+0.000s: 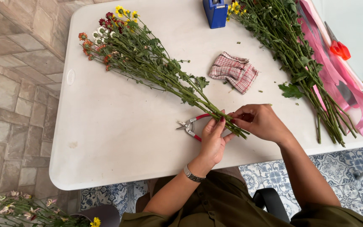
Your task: The person trims the stems of flowers using shears, gathers them into a bunch, and secures them with a red rubber band.
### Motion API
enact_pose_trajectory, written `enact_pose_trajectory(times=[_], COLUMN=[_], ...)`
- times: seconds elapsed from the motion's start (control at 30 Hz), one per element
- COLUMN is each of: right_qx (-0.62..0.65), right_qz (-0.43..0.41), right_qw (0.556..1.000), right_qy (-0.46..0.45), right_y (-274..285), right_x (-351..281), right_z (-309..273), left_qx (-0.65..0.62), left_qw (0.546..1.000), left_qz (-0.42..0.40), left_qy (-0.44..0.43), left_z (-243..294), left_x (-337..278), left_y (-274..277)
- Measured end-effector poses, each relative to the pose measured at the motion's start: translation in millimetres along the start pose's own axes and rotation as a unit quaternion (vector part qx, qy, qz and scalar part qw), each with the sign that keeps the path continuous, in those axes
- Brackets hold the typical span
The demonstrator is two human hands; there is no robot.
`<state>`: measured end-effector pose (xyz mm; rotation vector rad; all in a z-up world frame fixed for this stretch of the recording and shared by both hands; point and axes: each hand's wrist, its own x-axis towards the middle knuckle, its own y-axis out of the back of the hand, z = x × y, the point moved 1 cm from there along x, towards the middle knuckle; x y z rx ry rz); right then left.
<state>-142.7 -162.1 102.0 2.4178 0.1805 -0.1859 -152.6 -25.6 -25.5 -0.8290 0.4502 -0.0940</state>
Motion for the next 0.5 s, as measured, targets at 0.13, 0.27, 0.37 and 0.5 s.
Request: enact_pose_trajectory(times=[0.13,0.27,0.37,0.5], right_qx=[0.003,0.014,0.015,0.007], right_qz=[0.000,0.010,0.014,0.013], right_qw=[1.000,1.000,1.000,1.000], right_qy=[-0.006,-0.009,-0.011,-0.020], right_y=[4.3,8.5,9.7,13.0], right_x=[-0.1,-4.9,-9.6,-15.8], right_z=[11.6,16.8,18.2,22.5], left_qx=[-0.005,-0.019,-0.017,-0.009], left_qw=[1.000,1.000,1.000,1.000], left_qz=[-0.011,-0.007,-0.007,0.004], left_qy=[0.002,0.005,0.001,-0.010], left_z=[-2.4,-10.0,-2.5,4.5], left_x=[4.1,12.3,7.6,2.3], left_y=[5.1,13.0,5.9,-0.9])
